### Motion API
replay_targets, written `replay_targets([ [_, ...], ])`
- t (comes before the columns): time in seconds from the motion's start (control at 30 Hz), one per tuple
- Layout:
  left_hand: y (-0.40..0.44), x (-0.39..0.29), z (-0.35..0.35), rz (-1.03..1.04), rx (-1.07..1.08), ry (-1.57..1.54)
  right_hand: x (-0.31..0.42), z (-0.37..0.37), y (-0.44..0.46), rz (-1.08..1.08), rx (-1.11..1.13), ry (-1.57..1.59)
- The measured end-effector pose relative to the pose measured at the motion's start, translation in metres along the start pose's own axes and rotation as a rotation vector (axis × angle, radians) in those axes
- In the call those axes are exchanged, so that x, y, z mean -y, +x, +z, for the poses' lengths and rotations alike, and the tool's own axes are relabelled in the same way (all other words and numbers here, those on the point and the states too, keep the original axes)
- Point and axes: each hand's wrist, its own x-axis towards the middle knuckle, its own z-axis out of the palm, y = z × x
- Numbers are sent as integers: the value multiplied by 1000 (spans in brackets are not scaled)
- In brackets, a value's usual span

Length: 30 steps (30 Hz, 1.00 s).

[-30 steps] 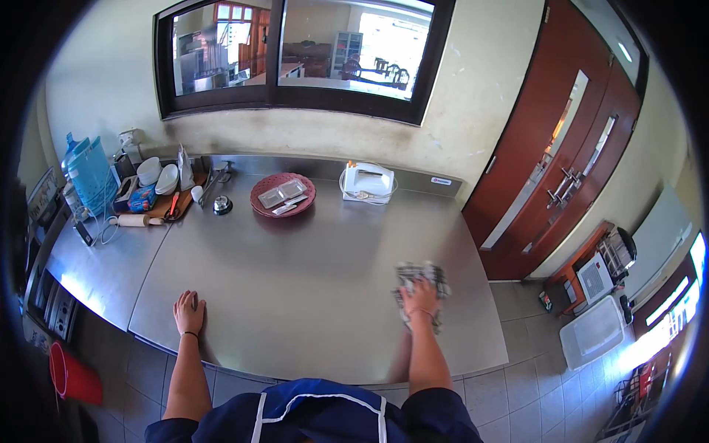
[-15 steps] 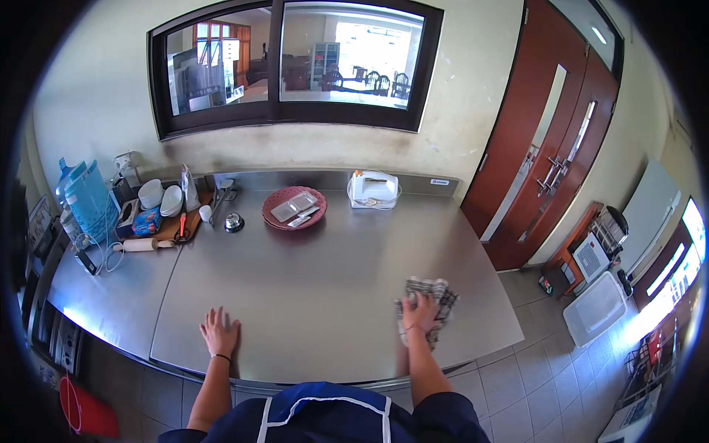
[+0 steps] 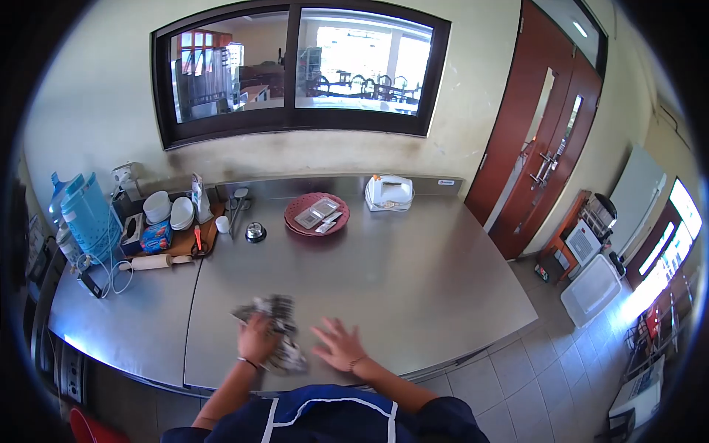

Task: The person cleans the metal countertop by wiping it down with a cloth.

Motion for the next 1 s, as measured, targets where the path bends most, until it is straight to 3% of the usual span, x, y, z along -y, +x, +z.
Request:
replay_targets([
  [0.07, 20, 69, -10, -166, -74, 26, -47, 26, -18, 194, -99, -131],
  [0.13, 32, 132, -31, -347, -162, 56, -69, 18, -40, 488, -29, -124],
  [0.2, 35, 196, -32, -435, -309, 139, -87, 25, -62, 504, -106, -75],
  [0.3, 46, 206, -42, -562, -346, 102, -82, 16, -64, 545, -135, -64],
  [0.4, 56, 171, -33, -515, -383, 129, -75, 13, -62, 558, -139, -68],
  [0.5, 74, 134, 6, -220, -329, 26, -75, 12, -61, 557, -143, -80],
  [0.57, 83, 70, 17, -38, -313, -75, -74, 11, -62, 560, -138, -87],
  [0.6, 87, 40, 23, 4, -141, -157, -74, 10, -61, 562, -135, -87],
  [0.73, 64, -75, 45, 354, 15, -331, -71, 8, -62, 569, -153, -53],
  [0.8, 48, -104, 52, 440, 212, -533, -82, 21, -64, 572, -229, 41],
  [0.9, 39, -104, 68, 357, 390, -929, -92, 27, -63, 555, -346, 197],
  [1.0, 40, -92, 47, -3, 455, -1391, -41, 7, -37, 420, -339, 190],
])
